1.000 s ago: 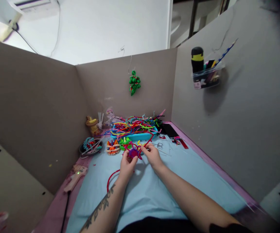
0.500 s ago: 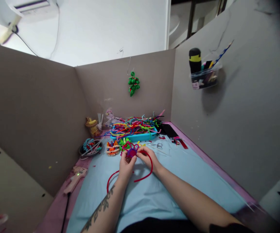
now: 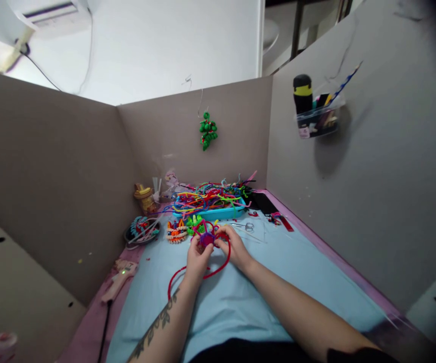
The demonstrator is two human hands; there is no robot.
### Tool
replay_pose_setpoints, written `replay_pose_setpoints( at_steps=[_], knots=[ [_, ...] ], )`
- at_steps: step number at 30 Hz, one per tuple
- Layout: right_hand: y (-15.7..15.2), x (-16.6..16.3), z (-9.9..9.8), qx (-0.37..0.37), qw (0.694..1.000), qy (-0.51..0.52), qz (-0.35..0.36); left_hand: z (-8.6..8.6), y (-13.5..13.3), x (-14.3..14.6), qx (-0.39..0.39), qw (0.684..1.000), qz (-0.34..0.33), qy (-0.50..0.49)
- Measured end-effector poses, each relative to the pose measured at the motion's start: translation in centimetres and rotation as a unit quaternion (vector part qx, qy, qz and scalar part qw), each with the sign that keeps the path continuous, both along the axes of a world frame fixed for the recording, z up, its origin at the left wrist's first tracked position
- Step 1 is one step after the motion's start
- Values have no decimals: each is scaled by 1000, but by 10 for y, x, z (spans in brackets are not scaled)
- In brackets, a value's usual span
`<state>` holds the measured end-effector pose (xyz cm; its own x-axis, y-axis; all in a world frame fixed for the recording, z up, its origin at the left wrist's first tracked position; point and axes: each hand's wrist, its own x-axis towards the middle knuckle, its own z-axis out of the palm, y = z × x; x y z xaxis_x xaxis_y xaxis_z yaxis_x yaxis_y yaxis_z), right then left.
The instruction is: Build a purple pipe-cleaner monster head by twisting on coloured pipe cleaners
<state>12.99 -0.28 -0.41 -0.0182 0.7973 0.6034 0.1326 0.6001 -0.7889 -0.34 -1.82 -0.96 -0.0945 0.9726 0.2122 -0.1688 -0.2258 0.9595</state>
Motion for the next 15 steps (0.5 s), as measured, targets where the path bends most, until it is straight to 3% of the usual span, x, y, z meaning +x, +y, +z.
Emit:
replay_pose_setpoints(
  at_steps=[8,15],
  knots=[
    [1,1,2,-4,1000,-8,19,-9,9,-3,-18,1000,-3,-13],
    [8,4,1,-15,1000,-9,-8,1,-2,-1,-4,999,-32,-16]
  ],
)
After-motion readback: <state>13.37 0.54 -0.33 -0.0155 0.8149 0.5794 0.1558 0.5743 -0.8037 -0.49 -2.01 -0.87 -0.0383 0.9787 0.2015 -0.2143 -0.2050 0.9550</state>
